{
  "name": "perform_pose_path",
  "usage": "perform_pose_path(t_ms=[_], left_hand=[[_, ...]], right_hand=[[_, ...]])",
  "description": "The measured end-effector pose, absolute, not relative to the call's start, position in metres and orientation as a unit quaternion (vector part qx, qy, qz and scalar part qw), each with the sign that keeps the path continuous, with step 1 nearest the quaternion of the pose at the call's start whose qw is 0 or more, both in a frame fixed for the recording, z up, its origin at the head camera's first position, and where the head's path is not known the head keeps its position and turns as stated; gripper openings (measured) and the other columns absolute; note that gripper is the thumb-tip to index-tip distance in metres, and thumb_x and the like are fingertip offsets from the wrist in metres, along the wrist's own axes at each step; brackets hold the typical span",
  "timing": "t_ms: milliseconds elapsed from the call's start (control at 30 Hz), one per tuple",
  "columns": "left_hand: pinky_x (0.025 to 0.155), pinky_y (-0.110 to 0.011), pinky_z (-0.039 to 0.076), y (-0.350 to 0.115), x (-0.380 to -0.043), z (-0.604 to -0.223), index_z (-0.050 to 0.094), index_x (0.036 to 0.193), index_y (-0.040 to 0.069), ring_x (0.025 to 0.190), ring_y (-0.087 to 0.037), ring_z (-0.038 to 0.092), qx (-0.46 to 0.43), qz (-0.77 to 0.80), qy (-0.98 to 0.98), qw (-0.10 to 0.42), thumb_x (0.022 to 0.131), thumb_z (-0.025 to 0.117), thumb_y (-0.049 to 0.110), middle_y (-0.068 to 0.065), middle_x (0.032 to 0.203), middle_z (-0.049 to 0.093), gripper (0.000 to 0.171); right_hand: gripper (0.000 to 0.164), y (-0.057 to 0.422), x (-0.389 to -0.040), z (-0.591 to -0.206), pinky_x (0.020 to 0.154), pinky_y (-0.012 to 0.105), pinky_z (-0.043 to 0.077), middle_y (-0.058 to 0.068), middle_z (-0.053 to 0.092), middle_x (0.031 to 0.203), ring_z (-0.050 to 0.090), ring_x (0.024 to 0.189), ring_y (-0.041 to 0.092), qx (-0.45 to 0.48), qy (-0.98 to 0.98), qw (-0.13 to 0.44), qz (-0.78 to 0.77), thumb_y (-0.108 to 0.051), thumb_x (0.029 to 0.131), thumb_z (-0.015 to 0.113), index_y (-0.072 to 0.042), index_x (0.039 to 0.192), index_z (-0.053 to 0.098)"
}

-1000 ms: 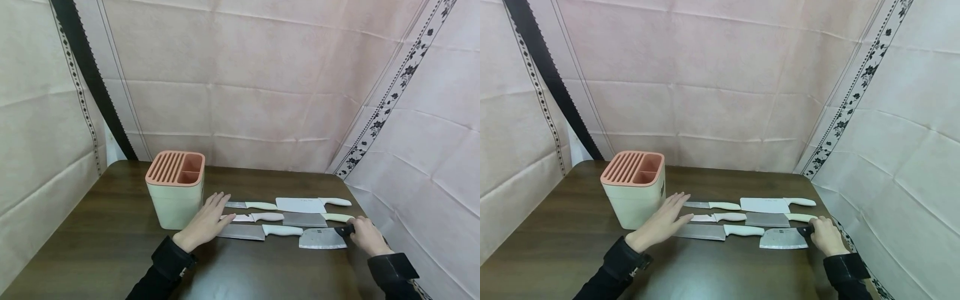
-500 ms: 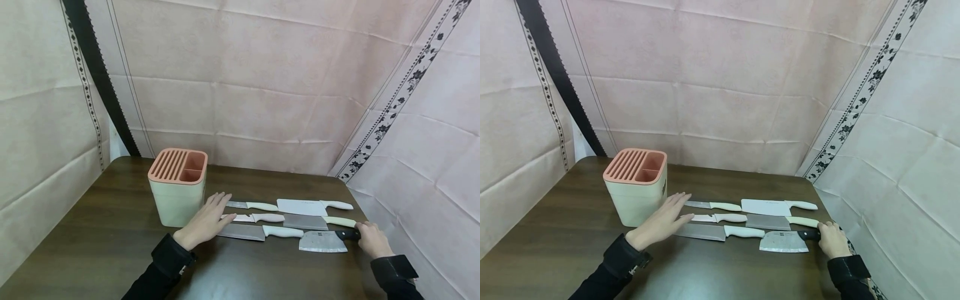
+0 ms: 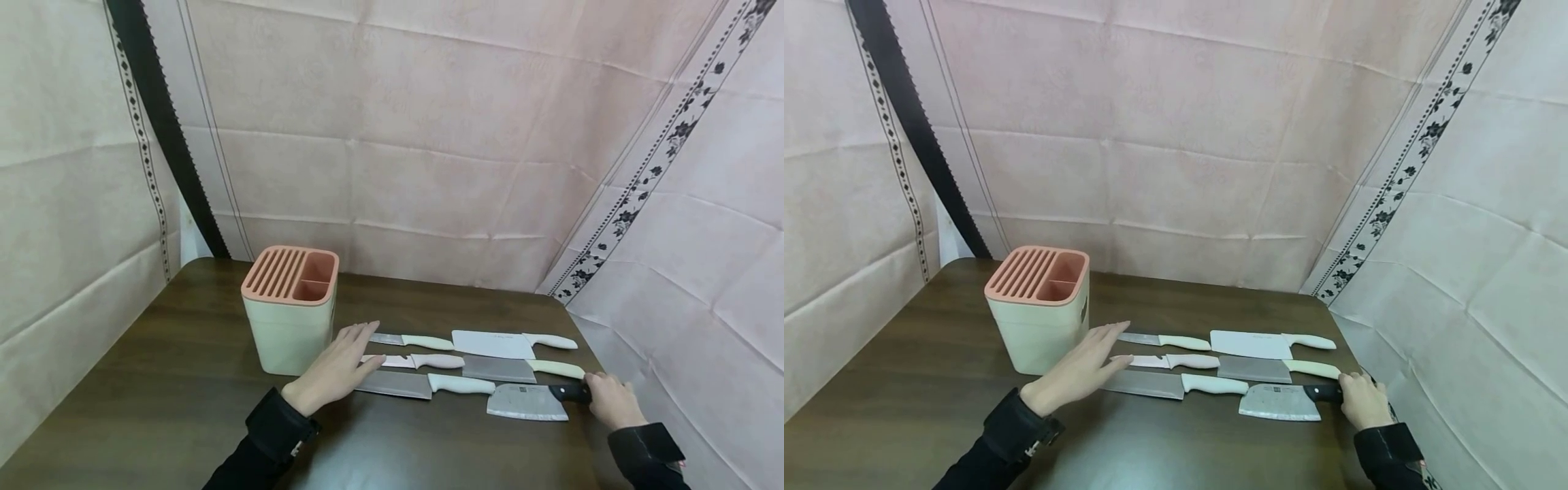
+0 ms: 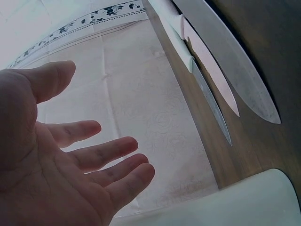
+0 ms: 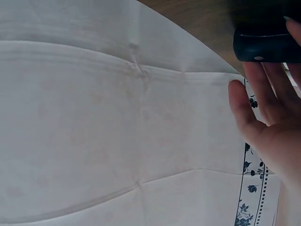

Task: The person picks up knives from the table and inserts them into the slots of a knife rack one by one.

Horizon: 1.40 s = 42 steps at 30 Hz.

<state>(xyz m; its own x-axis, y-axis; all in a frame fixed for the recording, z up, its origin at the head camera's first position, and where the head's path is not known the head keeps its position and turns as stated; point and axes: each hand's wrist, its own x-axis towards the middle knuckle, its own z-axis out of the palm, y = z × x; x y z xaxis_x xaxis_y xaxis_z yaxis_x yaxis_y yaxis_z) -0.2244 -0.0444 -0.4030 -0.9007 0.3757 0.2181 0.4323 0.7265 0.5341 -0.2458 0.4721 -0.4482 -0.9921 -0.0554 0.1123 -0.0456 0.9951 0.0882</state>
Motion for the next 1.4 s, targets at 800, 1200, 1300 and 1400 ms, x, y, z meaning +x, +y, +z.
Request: perform_pose_path(t_ms=[800, 1200, 1300, 1400], left_hand=[[0.108, -0.05, 0.039, -0.048, -0.22, -0.404, 0.033, 0.149, 0.009, 0.137, -0.032, 0.039, -0.22, -0.303, -0.925, 0.066, 0.098, 0.054, 0.037, -0.016, 0.146, 0.045, 0.061], [0.106, -0.048, 0.042, -0.044, -0.219, -0.402, 0.038, 0.146, 0.01, 0.133, -0.032, 0.043, -0.231, -0.291, -0.925, 0.082, 0.096, 0.06, 0.032, -0.016, 0.14, 0.05, 0.059], [0.105, -0.048, 0.043, -0.043, -0.219, -0.403, 0.039, 0.145, 0.009, 0.132, -0.032, 0.044, -0.233, -0.289, -0.925, 0.087, 0.095, 0.061, 0.03, -0.016, 0.138, 0.051, 0.059], [0.104, -0.049, 0.043, -0.041, -0.219, -0.403, 0.04, 0.145, 0.009, 0.132, -0.033, 0.044, -0.234, -0.29, -0.924, 0.085, 0.094, 0.062, 0.029, -0.017, 0.138, 0.051, 0.059]], right_hand=[[0.025, 0.479, -0.242, -0.353, 0.057, 0.031, 0.034, 0.0, 0.062, 0.071, 0.049, 0.066, 0.016, 0.092, -0.995, 0.026, 0.034, -0.005, 0.062, 0.077, -0.008, 0.085, 0.069], [0.031, 0.458, -0.235, -0.29, 0.058, 0.02, 0.036, -0.003, 0.068, 0.075, 0.051, 0.062, -0.001, 0.136, -0.976, 0.037, 0.164, -0.018, 0.074, 0.082, -0.001, 0.099, 0.071], [0.035, 0.453, -0.236, -0.284, 0.061, 0.019, 0.039, -0.004, 0.07, 0.078, 0.057, 0.067, 0.0, 0.129, -0.968, 0.055, 0.206, -0.021, 0.081, 0.078, 0.0, 0.107, 0.068], [0.039, 0.446, -0.238, -0.285, 0.063, 0.019, 0.047, -0.006, 0.072, 0.081, 0.063, 0.071, 0.0, 0.109, -0.958, 0.056, 0.26, -0.024, 0.087, 0.073, 0.0, 0.115, 0.063]])
